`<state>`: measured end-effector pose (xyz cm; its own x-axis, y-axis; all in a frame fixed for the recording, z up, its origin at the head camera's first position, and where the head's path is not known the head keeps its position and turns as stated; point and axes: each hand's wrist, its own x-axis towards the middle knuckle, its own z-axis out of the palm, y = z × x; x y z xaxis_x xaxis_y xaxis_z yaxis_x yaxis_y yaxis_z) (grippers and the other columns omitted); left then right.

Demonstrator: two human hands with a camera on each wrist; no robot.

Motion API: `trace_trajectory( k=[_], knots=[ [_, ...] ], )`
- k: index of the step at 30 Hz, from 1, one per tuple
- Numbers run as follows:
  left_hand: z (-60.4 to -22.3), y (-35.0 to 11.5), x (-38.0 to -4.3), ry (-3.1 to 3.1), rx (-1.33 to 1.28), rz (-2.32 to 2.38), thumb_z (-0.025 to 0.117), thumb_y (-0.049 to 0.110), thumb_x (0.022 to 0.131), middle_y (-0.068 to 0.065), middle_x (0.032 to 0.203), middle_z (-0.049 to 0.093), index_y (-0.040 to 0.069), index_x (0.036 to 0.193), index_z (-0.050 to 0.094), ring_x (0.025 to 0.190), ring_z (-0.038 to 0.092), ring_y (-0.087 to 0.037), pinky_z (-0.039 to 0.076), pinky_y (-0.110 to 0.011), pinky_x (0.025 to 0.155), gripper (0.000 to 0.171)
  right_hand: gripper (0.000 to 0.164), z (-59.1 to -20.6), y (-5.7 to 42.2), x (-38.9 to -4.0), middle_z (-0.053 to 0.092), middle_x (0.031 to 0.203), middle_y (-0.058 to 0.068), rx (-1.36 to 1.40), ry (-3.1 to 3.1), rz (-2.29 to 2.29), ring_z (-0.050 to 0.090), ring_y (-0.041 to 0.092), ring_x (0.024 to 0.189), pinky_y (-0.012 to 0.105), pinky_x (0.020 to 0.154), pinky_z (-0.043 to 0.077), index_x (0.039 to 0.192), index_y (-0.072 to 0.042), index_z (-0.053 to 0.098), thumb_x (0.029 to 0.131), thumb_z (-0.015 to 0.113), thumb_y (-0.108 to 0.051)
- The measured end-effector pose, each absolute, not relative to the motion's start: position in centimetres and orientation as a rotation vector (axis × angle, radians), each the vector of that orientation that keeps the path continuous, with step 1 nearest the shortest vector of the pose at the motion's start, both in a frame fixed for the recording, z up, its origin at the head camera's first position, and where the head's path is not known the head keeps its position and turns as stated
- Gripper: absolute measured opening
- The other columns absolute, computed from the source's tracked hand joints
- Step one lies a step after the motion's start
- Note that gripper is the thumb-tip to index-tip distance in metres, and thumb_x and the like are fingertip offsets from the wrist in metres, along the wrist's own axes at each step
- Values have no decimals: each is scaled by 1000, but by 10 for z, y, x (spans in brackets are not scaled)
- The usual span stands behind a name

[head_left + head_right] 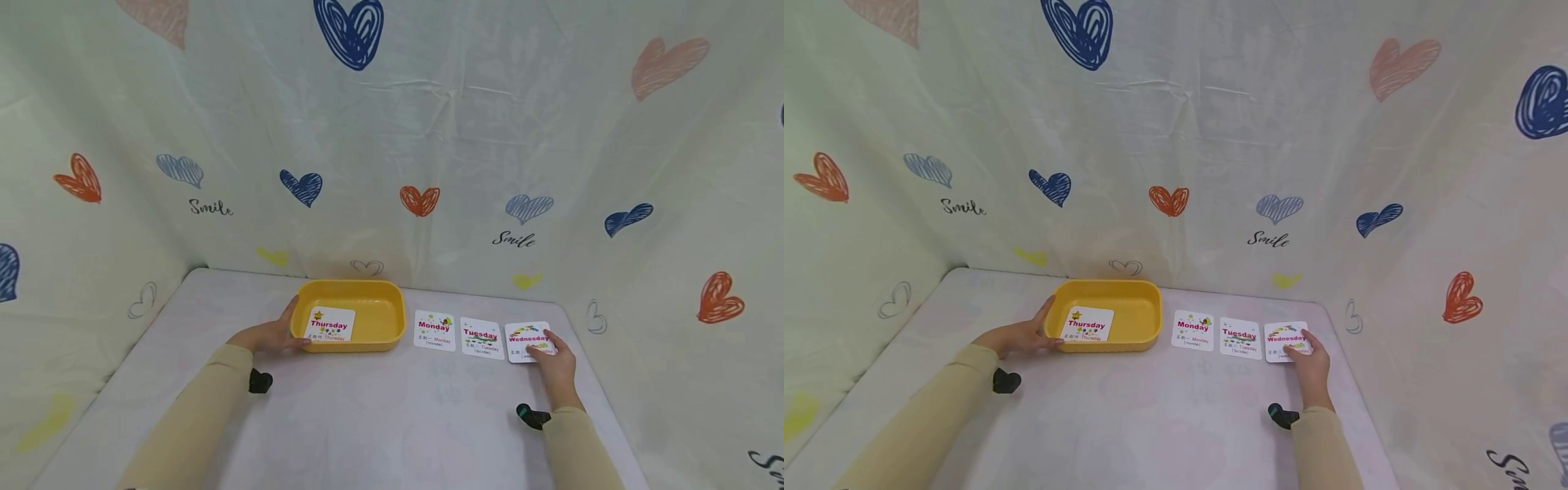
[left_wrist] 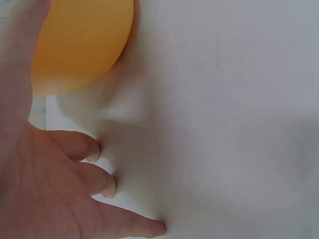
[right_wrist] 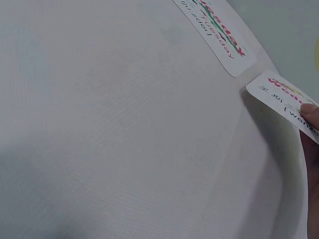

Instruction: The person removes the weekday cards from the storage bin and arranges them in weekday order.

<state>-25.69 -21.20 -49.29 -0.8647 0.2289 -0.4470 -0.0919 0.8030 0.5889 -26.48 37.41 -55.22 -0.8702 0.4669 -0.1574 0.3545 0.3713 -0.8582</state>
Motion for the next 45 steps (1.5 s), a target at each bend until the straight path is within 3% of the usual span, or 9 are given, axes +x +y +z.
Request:
trace_trajectory(
  k=[10,45],
  knots=[
    [-492,-210,-257,2466,72,866,68,55,86,-34,154,10,8,150,-23,135,24,-55,18,-68,108,121,77,-563,380,-267,18,157,26,-682,-2559,1455,13,44,144,55,115,15,153,-4,27,89,69,-4],
    [-488,-209,-255,2497,92,802,65,53,88,-37,153,12,4,150,-22,133,25,-58,22,-69,106,117,73,-574,379,-267,28,147,33,-597,-2655,1234,24,49,137,55,113,20,148,8,28,88,68,0]
  ],
)
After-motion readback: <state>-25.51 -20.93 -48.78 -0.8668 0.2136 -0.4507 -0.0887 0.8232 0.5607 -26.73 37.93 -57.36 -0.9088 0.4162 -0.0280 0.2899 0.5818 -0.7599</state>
